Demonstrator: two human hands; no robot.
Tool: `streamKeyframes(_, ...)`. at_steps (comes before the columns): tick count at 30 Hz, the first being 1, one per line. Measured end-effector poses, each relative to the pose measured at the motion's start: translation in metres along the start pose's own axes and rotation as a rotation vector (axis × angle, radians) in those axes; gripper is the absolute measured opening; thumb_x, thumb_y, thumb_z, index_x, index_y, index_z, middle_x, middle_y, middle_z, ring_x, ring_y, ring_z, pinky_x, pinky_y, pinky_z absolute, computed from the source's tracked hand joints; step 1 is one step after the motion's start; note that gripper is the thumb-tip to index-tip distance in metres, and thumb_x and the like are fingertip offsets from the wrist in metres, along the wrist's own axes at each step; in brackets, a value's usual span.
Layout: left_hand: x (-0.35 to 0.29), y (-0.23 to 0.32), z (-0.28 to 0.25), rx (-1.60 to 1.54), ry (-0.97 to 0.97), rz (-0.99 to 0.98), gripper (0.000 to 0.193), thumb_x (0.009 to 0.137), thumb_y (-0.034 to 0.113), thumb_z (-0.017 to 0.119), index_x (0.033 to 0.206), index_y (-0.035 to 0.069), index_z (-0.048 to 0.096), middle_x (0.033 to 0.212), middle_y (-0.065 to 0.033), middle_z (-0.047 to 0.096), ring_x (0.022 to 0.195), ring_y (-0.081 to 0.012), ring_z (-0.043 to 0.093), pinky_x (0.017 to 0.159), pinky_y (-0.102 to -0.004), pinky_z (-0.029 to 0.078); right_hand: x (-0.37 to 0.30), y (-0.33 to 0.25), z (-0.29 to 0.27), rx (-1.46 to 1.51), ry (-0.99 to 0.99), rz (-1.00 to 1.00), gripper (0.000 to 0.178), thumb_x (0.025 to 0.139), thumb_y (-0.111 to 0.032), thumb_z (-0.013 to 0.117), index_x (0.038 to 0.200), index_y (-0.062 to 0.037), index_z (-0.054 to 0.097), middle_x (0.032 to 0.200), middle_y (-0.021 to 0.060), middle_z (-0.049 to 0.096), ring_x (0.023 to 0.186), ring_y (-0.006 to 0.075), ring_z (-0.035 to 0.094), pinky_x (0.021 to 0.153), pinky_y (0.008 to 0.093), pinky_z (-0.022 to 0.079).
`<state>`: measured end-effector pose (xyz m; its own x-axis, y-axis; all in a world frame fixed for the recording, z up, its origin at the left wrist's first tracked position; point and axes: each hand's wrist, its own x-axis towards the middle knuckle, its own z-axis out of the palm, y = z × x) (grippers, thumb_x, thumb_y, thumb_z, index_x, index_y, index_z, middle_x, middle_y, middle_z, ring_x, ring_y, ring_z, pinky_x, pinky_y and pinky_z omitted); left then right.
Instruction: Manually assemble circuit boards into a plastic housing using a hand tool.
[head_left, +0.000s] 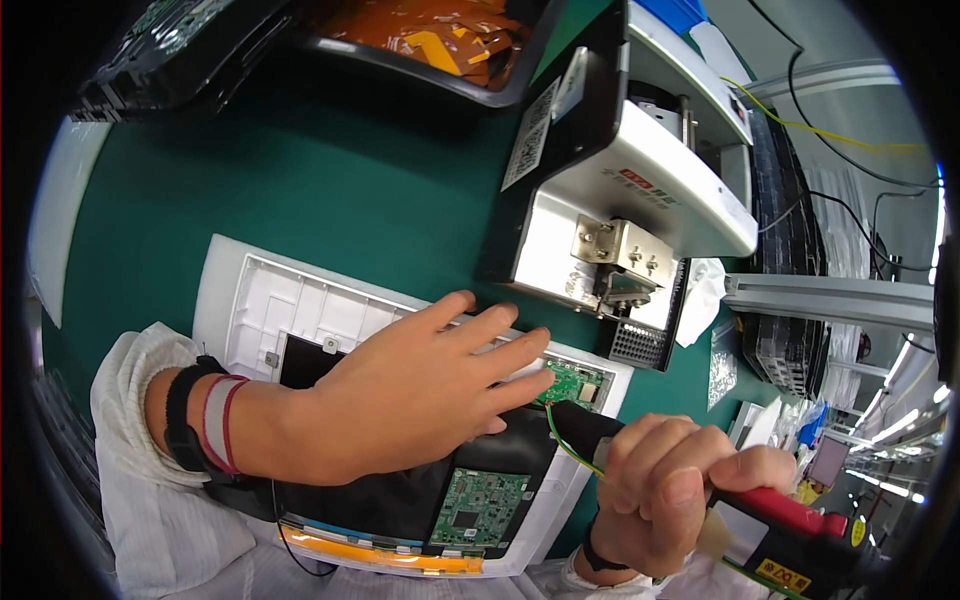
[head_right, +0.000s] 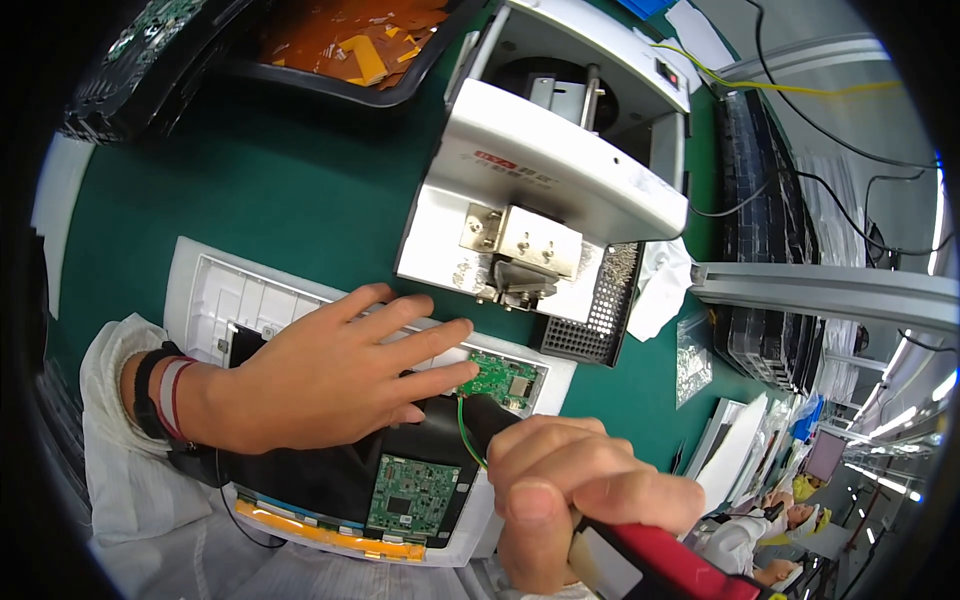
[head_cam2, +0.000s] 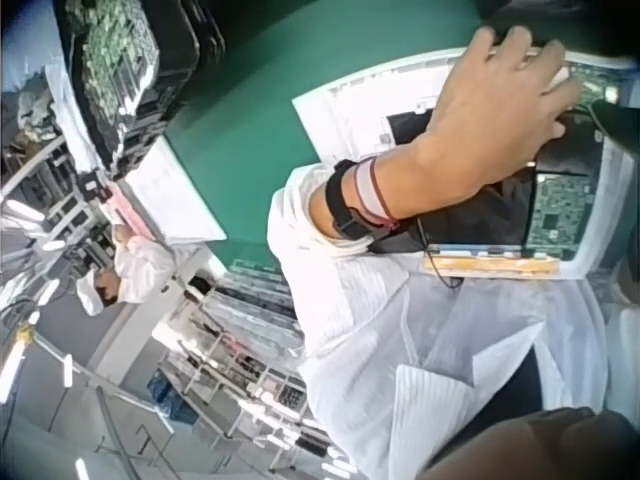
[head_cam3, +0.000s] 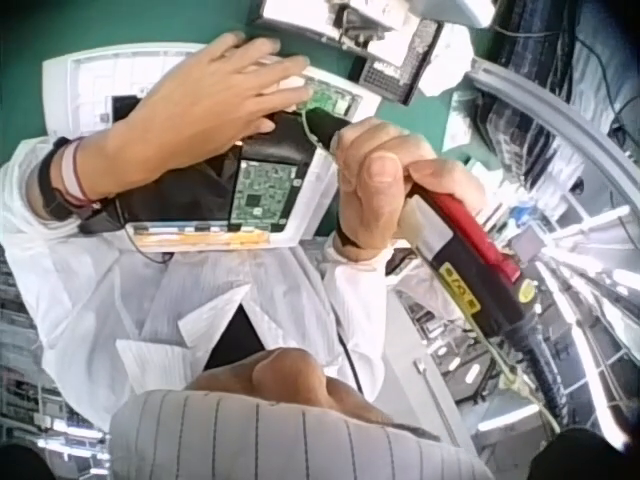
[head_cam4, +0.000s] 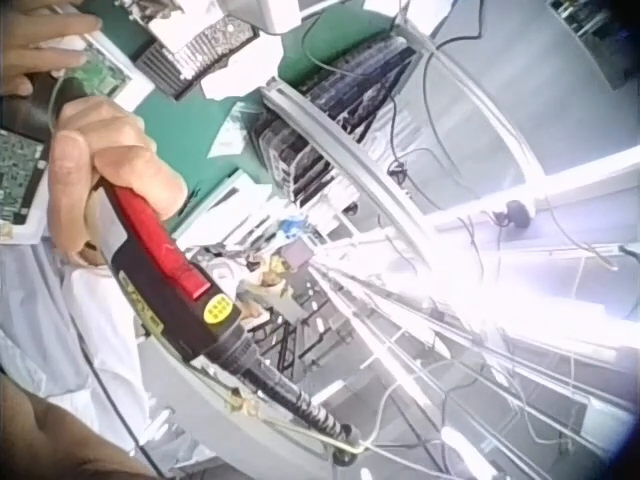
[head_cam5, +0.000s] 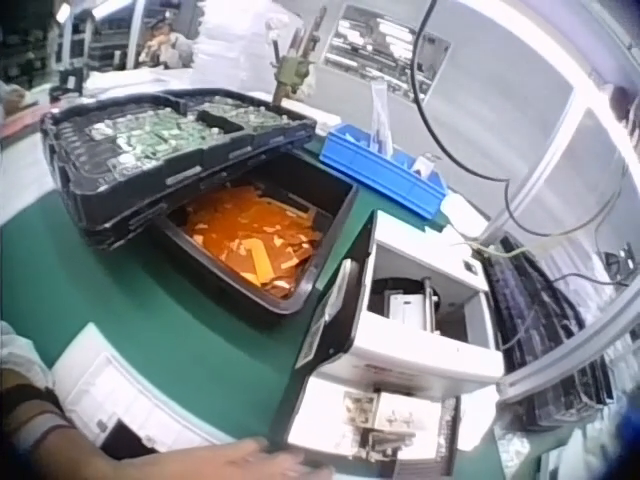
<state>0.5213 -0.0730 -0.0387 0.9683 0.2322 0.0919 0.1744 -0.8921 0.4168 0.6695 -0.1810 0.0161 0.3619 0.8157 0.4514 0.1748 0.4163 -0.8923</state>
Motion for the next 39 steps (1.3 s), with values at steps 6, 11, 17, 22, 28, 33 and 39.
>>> streamKeyframes(6,0.001,0.002,-0.004,0.011,0.022,0.026,0.049,0.085,0.033,0.066,0.128,0.016,0.053,0.135,-0.0083,0.048,0.118,-0.0273,0.048,0.097,-0.0413,0.04,0.001,-0.01,-0.011,0.121,-0.007,0.065,0.034,0.087,0.005,0.062,0.101,-0.0066,0.033,0.069,0.0115,0.053,0.049,0.0186,0.049,0.053,0.0375,0.05)
streamKeyframes(11,0.004,0.002,-0.008,0.035,0.023,0.058,0.048,0.087,0.034,0.063,0.13,0.016,0.053,0.136,-0.0095,0.048,0.117,-0.0287,0.048,0.097,-0.042,0.04,0.016,-0.031,-0.026,0.024,0.041,-0.176,0.022,0.095,-0.009,0.056,0.103,-0.0092,0.036,0.063,0.0021,0.042,0.047,0.0136,0.046,0.046,0.028,0.044)
streamKeyframes(17,0.007,0.003,-0.021,0.052,0.0,0.076,0.047,0.091,0.036,0.059,0.132,0.014,0.052,0.138,-0.011,0.046,0.117,-0.0296,0.048,0.097,-0.0428,0.039,0.031,-0.043,-0.051,-0.146,0.148,-0.242,0.023,0.098,-0.018,0.053,0.107,-0.0084,0.034,0.075,0.0082,0.052,0.057,0.02,0.059,0.062,0.0397,0.054)
streamKeyframes(22,0.01,0.003,-0.025,0.042,-0.039,0.091,0.048,0.092,0.037,0.057,0.134,0.015,0.05,0.14,-0.0115,0.045,0.117,-0.0302,0.047,0.097,-0.0425,0.039,0.048,-0.036,-0.061,-0.014,0.095,-0.366,0.017,0.096,-0.006,0.05,0.11,-0.0048,0.04,0.063,0.0006,0.041,0.046,0.0096,0.042,0.047,0.0242,0.04)
streamKeyframes(28,0.015,0.002,-0.021,0.058,-0.052,0.064,0.05,0.092,0.037,0.059,0.136,0.015,0.049,0.141,-0.0095,0.044,0.118,-0.0291,0.046,0.097,-0.0411,0.038,0.061,-0.011,-0.076,-0.028,0.247,-0.302,0.028,0.085,0.009,0.047,0.106,-0.0045,0.034,0.058,0.0043,0.04,0.04,0.0136,0.04,0.038,0.0269,0.036)
streamKeyframes(33,0.018,0.005,-0.022,0.059,-0.064,0.058,0.05,0.091,0.036,0.059,0.136,0.015,0.049,0.141,-0.0094,0.044,0.118,-0.0292,0.046,0.097,-0.0414,0.038,0.064,0.006,-0.089,-0.065,0.271,-0.277,0.028,0.086,0.01,0.048,0.106,-0.0052,0.035,0.058,0.0048,0.042,0.04,0.0126,0.04,0.04,0.027,0.036)
streamKeyframes(39,0.023,0.003,-0.023,0.034,-0.064,0.06,0.05,0.09,0.034,0.061,0.135,0.014,0.049,0.139,-0.01,0.046,0.118,-0.0298,0.047,0.097,-0.0418,0.039,0.064,0.021,-0.096,-0.035,0.272,-0.235,0.03,0.085,0.011,0.048,0.105,-0.006,0.035,0.059,0.0051,0.043,0.041,0.012,0.041,0.042,0.0271,0.038)
